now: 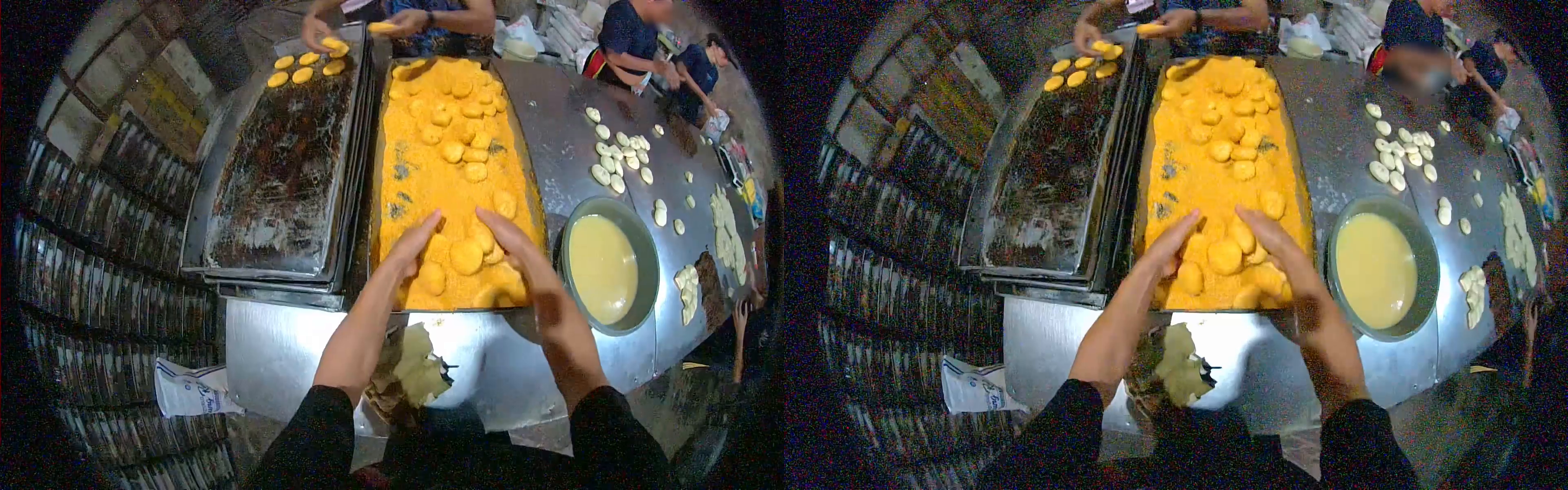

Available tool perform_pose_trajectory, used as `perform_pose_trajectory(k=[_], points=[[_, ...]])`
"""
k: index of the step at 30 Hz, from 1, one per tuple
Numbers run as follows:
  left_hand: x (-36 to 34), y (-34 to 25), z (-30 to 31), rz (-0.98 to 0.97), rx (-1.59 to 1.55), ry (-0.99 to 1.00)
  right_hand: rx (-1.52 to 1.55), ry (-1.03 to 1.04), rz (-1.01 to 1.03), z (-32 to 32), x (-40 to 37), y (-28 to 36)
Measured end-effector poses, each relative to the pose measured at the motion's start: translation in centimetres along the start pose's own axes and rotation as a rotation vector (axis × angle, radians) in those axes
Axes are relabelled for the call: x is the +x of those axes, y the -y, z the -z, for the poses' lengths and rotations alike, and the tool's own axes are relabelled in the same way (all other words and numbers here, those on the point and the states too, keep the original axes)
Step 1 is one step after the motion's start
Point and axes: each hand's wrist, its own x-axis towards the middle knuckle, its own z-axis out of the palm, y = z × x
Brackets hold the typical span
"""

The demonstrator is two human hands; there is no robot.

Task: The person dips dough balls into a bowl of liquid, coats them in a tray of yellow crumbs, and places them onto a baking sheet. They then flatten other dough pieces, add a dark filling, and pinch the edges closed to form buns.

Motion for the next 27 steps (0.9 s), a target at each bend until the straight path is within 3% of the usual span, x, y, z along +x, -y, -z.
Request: perform_pose_trajectory(k=[2,4,6,7,10,12,14,16,17,19,20,21,22,23,24,25,26,27], points=[[0.7,0.3,0.4,-0.168,0.040,-0.112,-0.101,0.016,-0.065,-0.8,-2.5,2.7],[0.4,0.6,-0.5,-0.193,0.161,-0.180,-0.188,-0.025,-0.224,-2.5,-4.6,5.2],[1.7,1.1,-1.9,-0.272,0.433,-0.381,-0.045,0.009,-0.197,-2.6,-3.4,4.2],[0.0,-0.6,-3.8,-0.237,0.083,-0.343,0.103,0.043,-0.173,-3.0,-3.1,4.4],[2.2,-1.6,-4.0,-0.323,0.155,-0.469,0.202,-0.073,-0.135,-5.2,-4.2,6.6],[3.0,-3.4,-4.3,-0.325,0.016,-0.378,0.204,-0.070,-0.127,-4.9,-2.8,7.6],[5.3,-7.2,-4.1,-0.360,-0.244,-0.181,0.444,-0.053,-0.015,-4.1,0.4,8.8],[7.3,-11.4,-2.9,-0.382,-0.427,0.031,0.735,0.181,0.162,-1.6,4.6,10.0],[6.8,-13.2,-2.5,-0.389,-0.496,0.141,0.728,0.144,0.193,-0.5,5.4,11.5],[4.8,-14.4,-1.0,-0.500,-0.160,-0.068,0.722,0.098,0.223,0.6,4.8,12.4],[5.5,-14.2,0.3,-0.543,0.032,-0.191,0.271,-0.135,0.202,0.8,4.3,12.2],[3.3,-13.5,-0.3,-0.466,0.184,-0.294,-0.188,-0.358,0.178,1.2,4.1,12.4],[0.3,-11.8,-1.1,-0.388,0.336,-0.395,-0.728,-0.278,0.154,4.1,7.8,7.0],[0.1,-9.2,0.5,-0.311,0.536,-0.356,-1.266,-0.186,0.119,6.9,11.6,2.1],[0.0,-6.5,2.0,-0.233,0.736,-0.318,-1.219,-0.180,-0.009,4.5,6.9,2.8],[-2.4,-4.0,1.7,-0.328,0.955,-0.408,-1.291,-0.156,-0.054,4.2,5.9,-0.2],[-3.8,-2.4,2.2,-0.216,0.969,-0.306,-1.311,-0.179,-0.033,2.4,1.8,0.9],[-5.5,-0.4,1.9,-0.250,0.969,-0.344,-1.330,-0.198,-0.018,0.6,-2.9,3.1]])
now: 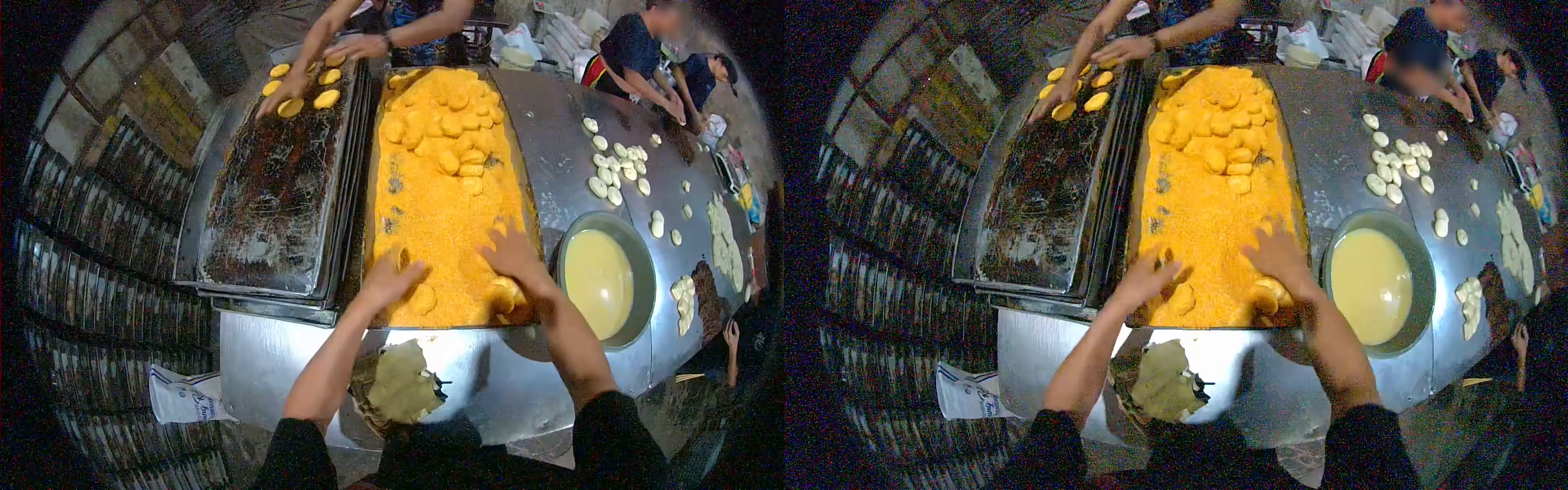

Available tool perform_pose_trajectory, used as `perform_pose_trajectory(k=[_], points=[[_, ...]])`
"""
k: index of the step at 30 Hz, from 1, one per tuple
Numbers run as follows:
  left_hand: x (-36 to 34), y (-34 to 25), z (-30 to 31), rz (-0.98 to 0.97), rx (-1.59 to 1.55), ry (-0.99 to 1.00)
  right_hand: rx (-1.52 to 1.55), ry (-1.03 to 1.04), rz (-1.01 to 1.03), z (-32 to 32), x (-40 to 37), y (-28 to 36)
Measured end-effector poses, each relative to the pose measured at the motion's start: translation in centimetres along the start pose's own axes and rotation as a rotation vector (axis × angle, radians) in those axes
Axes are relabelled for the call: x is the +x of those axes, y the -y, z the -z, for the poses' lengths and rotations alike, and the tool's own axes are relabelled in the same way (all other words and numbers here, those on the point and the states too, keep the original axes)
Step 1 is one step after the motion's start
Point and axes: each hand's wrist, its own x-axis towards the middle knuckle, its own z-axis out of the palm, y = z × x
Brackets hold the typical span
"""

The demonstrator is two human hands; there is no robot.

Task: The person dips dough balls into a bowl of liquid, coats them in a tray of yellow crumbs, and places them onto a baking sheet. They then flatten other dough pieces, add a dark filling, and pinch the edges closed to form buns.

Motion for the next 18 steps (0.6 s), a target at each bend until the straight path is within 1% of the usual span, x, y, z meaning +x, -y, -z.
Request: perform_pose_trajectory(k=[1,2,3,4,5,6,8,9,10,12,13,14,15,17,18], points=[[-1.8,-0.5,0.2,0.085,-0.051,0.149,0.044,0.088,-0.034,0.2,-1.8,0.0],[-2.8,0.2,-0.5,0.075,0.017,0.142,0.086,0.177,-0.068,0.2,-3.4,-0.2],[-3.6,0.8,-1.3,0.067,0.084,0.135,0.085,0.181,-0.071,0.0,-5.2,-0.2],[-4.1,1.0,-1.7,0.064,0.084,0.134,0.159,0.149,-0.112,-0.3,-6.9,0.0],[-4.3,1.0,-2.1,0.026,0.081,0.089,0.230,0.111,-0.150,-0.5,-8.0,0.1],[-4.3,0.7,-2.6,-0.013,0.076,0.044,0.226,0.103,-0.151,-1.5,-8.6,0.1],[-4.0,-0.5,-3.6,-0.033,0.073,0.005,0.457,-0.178,-0.030,-4.9,-8.4,0.2],[-3.6,-1.2,-4.1,-0.048,0.071,-0.032,0.456,-0.179,-0.031,-5.2,-7.3,0.6],[-2.5,-1.5,-4.9,-0.044,0.070,-0.027,0.512,-0.163,-0.012,-5.1,-5.7,1.3],[0.4,-1.5,-6.1,-0.020,-0.395,0.015,0.571,-0.129,0.002,-4.2,-4.0,1.8],[1.1,-2.1,-5.6,-0.015,-0.398,0.016,1.081,0.043,-0.032,-3.4,-3.0,1.7],[1.9,-2.7,-5.0,0.105,-0.750,0.248,1.584,0.229,-0.067,-2.9,-2.5,1.6],[2.9,-3.8,-4.2,0.203,-1.095,0.481,1.574,0.218,-0.047,-2.8,-2.0,1.3],[2.8,-5.3,-3.8,0.166,-1.142,0.497,1.710,0.260,-0.065,-3.4,-1.2,0.8],[2.5,-5.5,-3.8,0.208,-1.040,0.508,1.706,0.355,0.024,-2.6,-1.5,0.9]])
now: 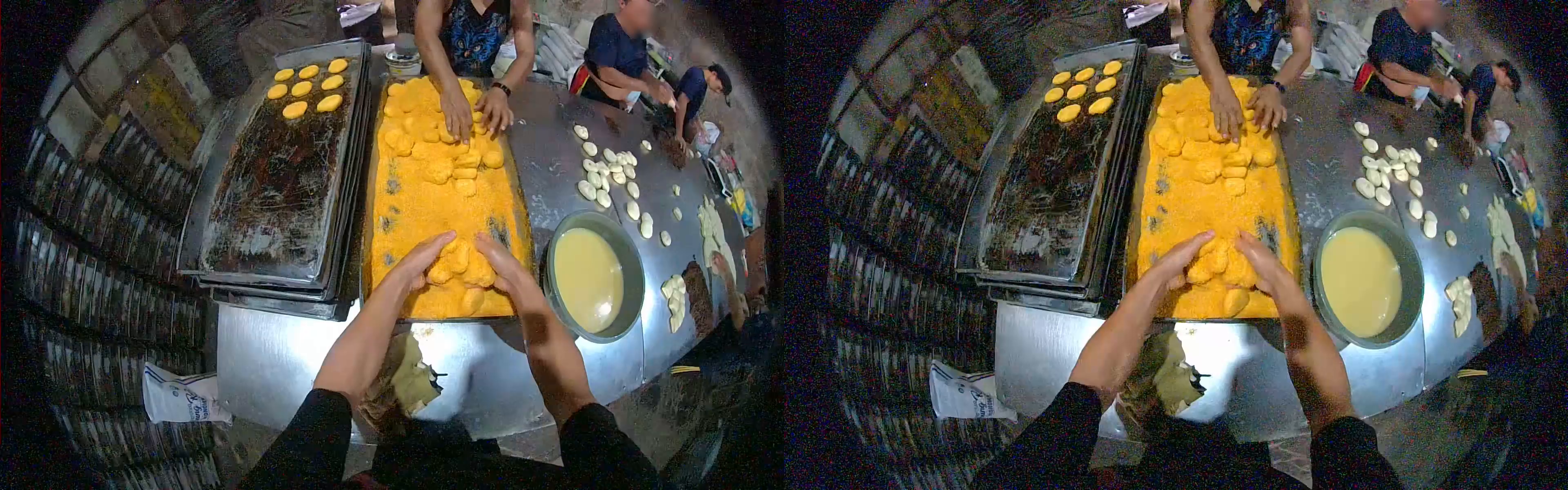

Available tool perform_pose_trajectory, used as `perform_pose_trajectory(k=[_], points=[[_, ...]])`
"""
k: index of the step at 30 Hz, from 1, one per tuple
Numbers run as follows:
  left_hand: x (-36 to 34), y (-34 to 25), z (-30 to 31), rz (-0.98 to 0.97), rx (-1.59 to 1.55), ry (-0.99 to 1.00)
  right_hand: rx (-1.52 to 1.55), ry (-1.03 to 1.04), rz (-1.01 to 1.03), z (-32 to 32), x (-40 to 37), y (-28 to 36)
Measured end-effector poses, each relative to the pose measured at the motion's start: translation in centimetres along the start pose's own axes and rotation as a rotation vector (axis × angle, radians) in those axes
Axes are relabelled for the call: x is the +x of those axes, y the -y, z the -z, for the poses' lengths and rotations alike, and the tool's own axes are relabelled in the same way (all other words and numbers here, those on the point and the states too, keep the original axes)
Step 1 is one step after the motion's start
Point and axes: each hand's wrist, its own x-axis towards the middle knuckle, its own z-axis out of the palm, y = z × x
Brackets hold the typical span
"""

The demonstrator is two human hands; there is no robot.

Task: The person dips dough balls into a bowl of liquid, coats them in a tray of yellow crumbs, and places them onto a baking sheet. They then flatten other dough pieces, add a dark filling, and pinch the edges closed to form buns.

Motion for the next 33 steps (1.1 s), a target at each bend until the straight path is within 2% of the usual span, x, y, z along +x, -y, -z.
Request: perform_pose_trajectory(k=[2,6,8,10,11,12,13,15,16,17,18,20,22,24,25,26,27,28,29,30,31,32,33], points=[[0.5,-0.2,0.1,0.070,0.059,-0.004,0.025,-0.041,0.058,1.0,0.7,-1.1],[1.6,-3.8,-0.1,-0.024,-0.090,0.100,0.038,-0.034,0.154,0.5,2.8,2.0],[2.7,-7.7,-0.3,-0.136,-0.128,0.121,0.159,-0.030,0.118,-0.9,4.2,6.7],[4.0,-10.4,-0.1,-0.446,-0.285,0.150,0.284,0.204,0.236,0.0,6.9,10.1],[4.8,-11.5,1.1,-0.467,-0.264,0.058,0.339,0.046,0.315,-0.6,7.6,11.4],[5.5,-12.2,2.1,-0.489,-0.241,-0.028,0.258,-0.191,0.250,-1.0,7.0,12.7],[4.9,-12.5,1.2,-0.447,-0.216,-0.326,0.264,-0.205,0.228,0.0,7.0,11.2],[3.4,-11.0,1.4,-0.403,0.199,-0.499,-1.008,-0.455,0.345,2.3,7.3,9.5],[3.1,-9.7,2.1,-0.401,0.195,-0.495,-1.377,-0.301,0.210,2.6,5.6,7.5],[3.1,-7.7,3.3,-0.358,0.378,-0.482,-1.484,0.001,-0.007,-0.3,2.2,6.8],[2.8,-6.2,3.8,-0.319,0.560,-0.465,-1.490,-0.045,-0.035,-1.5,-1.1,3.8],[1.9,-3.8,3.9,-0.320,0.695,-0.404,-1.488,-0.045,0.133,-0.9,-3.6,-3.7],[3.7,-2.2,4.8,-0.338,0.721,-0.343,-1.459,-0.118,0.108,-2.5,-3.2,-4.3],[5.4,-1.8,4.1,-0.664,1.149,-0.420,-1.430,-0.188,0.095,-4.2,-2.3,-4.4],[6.5,-1.9,3.7,-0.680,1.148,-0.421,-1.490,-0.078,0.091,-4.7,-1.4,-3.9],[7.7,-2.1,3.2,-0.701,1.293,-0.403,-1.547,0.028,0.089,-4.8,-0.7,-3.3],[8.5,-2.9,2.7,-0.722,1.442,-0.384,-1.554,0.013,0.105,-4.3,-0.3,-2.8],[9.0,-3.5,2.4,-0.586,1.570,-0.366,-1.290,-0.065,0.018,-3.5,0.0,-2.2],[9.3,-3.7,2.4,-0.599,1.575,-0.373,-1.021,-0.126,-0.064,-2.6,0.3,-1.7],[9.1,-3.9,2.5,-0.467,1.663,-0.295,-0.591,-0.219,-0.088,-2.6,-0.4,0.6],[8.8,-3.8,2.6,-0.320,1.743,-0.212,-0.555,-0.272,-0.102,-1.5,0.7,2.5],[8.3,-3.5,2.4,-0.329,1.722,-0.237,-0.516,-0.325,-0.122,-0.2,2.2,4.9],[7.5,-3.6,2.4,-0.317,1.726,-0.241,-0.406,-0.349,0.003,1.9,5.1,6.0]])
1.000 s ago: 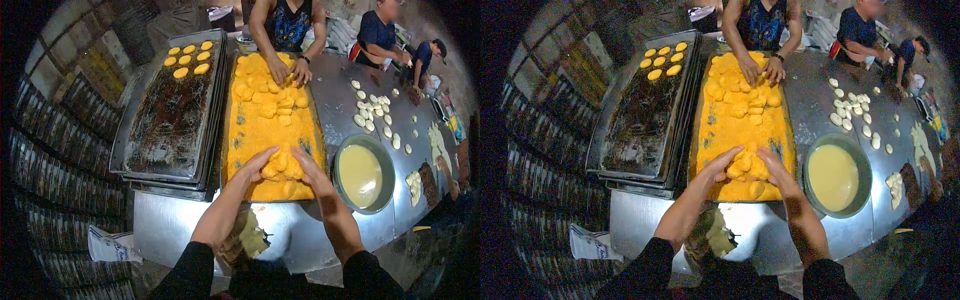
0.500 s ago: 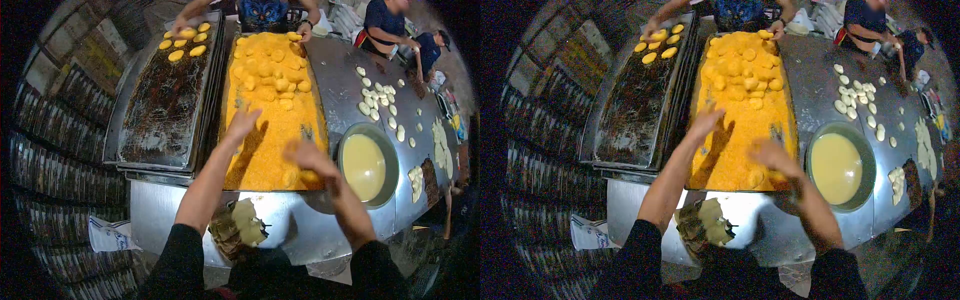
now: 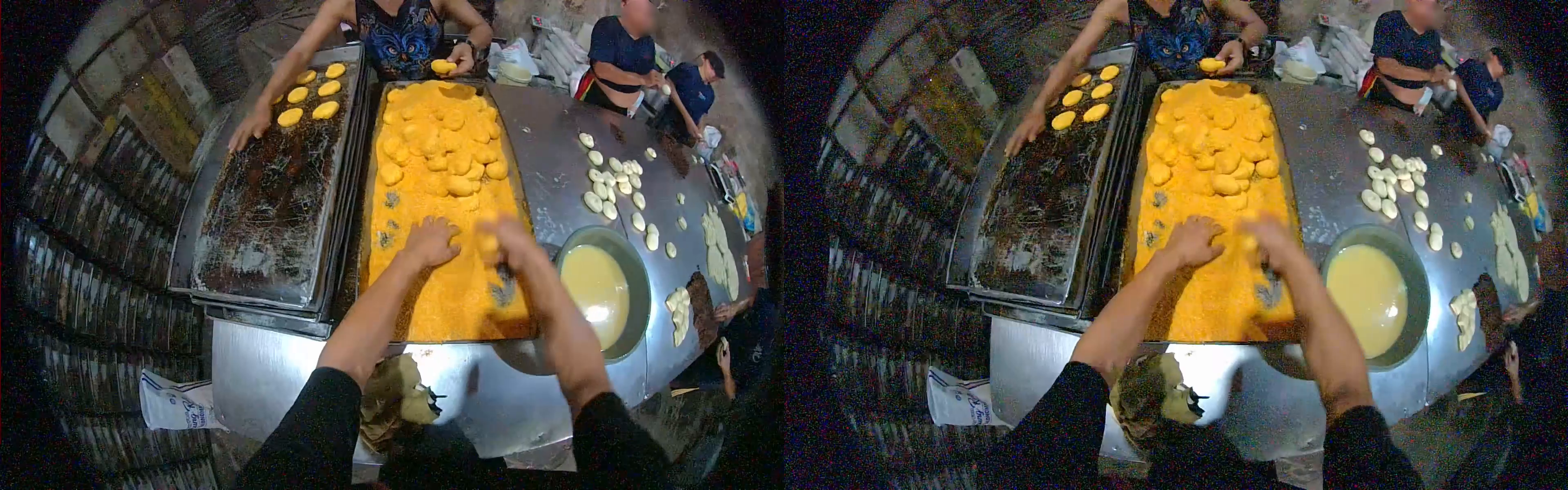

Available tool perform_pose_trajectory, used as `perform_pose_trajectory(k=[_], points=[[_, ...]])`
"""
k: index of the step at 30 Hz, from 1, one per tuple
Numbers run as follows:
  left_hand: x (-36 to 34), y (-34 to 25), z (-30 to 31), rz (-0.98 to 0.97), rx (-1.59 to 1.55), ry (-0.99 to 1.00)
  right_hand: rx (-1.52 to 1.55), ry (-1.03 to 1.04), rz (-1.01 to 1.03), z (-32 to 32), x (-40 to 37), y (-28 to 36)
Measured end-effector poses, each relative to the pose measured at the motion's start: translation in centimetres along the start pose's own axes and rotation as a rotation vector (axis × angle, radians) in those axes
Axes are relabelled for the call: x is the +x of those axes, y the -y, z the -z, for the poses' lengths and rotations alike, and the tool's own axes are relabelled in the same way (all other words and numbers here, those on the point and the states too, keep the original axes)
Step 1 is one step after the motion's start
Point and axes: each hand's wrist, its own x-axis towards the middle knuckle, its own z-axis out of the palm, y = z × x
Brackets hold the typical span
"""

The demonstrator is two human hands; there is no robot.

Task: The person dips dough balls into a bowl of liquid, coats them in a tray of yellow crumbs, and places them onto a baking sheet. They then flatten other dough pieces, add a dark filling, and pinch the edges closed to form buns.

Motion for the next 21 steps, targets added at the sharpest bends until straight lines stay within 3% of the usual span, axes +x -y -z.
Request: perform_pose_trajectory(k=[1,3,4,6,8,10,11,13,14,16,17,19,20,21], points=[[-0.9,-0.1,0.4,-0.018,0.000,0.054,0.230,0.124,0.121,1.1,2.1,1.6],[-2.6,0.3,0.3,-0.018,-0.015,0.127,0.528,0.029,0.130,0.7,2.1,6.5],[-2.9,1.0,0.6,0.057,-0.007,0.228,0.429,0.070,0.145,2.0,5.0,5.8],[-5.0,1.7,0.1,0.131,0.003,0.362,-0.200,-0.136,0.090,0.1,4.1,6.1],[-6.2,1.4,0.3,0.154,0.022,-0.008,-0.753,-0.053,0.448,-3.1,3.9,2.3],[-6.5,1.1,0.2,0.087,-0.016,-0.029,-0.929,0.198,0.875,-6.7,5.0,-2.4],[-6.5,1.6,-1.1,0.076,0.036,0.006,-0.932,0.195,0.869,-6.5,3.9,-3.6],[-8.1,1.9,-2.2,0.058,0.080,0.055,-1.330,-0.076,0.989,-5.4,0.7,-5.8],[-9.1,2.3,-1.9,0.067,0.099,0.076,-1.332,-0.087,0.982,-4.4,-0.7,-6.2],[-10.2,1.2,-0.2,0.066,0.111,0.096,-1.359,-0.046,0.597,-2.4,-4.0,-5.9],[-10.6,0.3,1.1,0.089,0.123,0.218,-1.364,-0.054,0.588,-2.0,-5.0,-4.8],[-11.0,-0.8,1.8,0.103,0.131,0.349,-1.371,0.105,0.157,-1.5,-7.0,-1.8],[-11.1,-1.1,1.5,0.048,-0.019,0.094,-1.369,0.107,0.148,-1.7,-8.4,-1.0],[-10.5,-1.3,1.5,-0.007,-0.165,-0.177,-1.182,-0.065,0.481,-2.0,-9.4,0.3]])
